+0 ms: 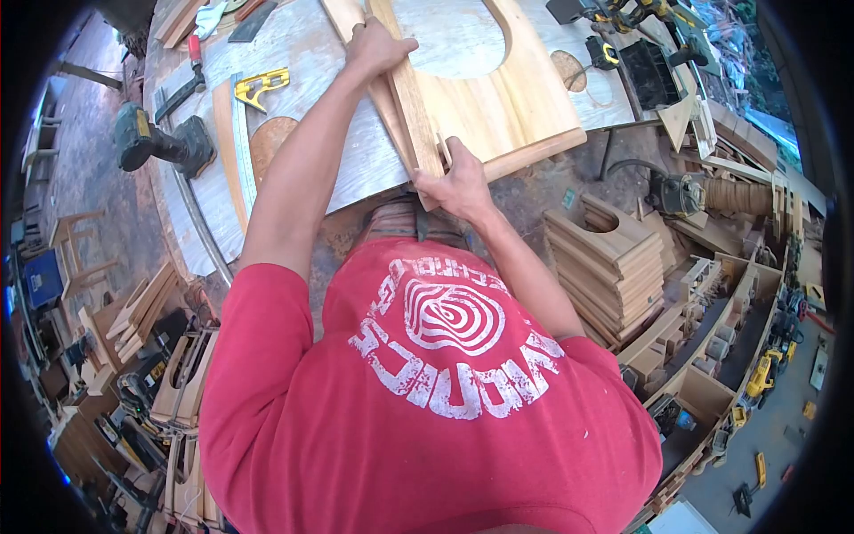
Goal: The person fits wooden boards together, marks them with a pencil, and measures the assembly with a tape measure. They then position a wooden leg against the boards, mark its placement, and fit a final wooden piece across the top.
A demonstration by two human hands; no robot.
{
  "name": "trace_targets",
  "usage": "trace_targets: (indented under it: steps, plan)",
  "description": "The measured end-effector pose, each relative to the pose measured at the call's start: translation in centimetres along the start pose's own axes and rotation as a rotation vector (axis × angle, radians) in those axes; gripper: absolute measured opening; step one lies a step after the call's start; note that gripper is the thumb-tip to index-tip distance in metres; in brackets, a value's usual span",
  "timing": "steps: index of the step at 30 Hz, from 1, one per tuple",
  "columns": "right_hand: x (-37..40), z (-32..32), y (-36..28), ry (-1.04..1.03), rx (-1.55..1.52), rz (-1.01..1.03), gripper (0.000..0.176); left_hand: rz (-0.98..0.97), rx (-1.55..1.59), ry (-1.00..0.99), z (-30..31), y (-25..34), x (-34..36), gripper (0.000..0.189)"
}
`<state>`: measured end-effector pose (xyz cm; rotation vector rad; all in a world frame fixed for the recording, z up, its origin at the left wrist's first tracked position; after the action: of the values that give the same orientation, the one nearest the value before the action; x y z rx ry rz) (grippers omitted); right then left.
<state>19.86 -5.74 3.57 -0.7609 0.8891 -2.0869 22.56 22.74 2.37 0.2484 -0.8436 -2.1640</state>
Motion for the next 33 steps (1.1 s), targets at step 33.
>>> trace_targets:
  steps: [33]
  plan:
    - [-0.8,-0.7,2.6,-0.051,-0.139,-0.028,0.076,0.014,-0.075,-0.012,-0.9,-0.1,0.6,0.101]
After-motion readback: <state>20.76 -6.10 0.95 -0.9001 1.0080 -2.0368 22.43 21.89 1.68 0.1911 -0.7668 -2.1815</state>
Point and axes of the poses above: each hand's wrist, its own x-axis away from the middle knuckle, its own z-axis out of the back of the hand, y = z × x, the point moved 9 cm from there along -x, towards the middle knuckle, and after that the axes turned 6 degrees about -y, right-handed, at the moved point
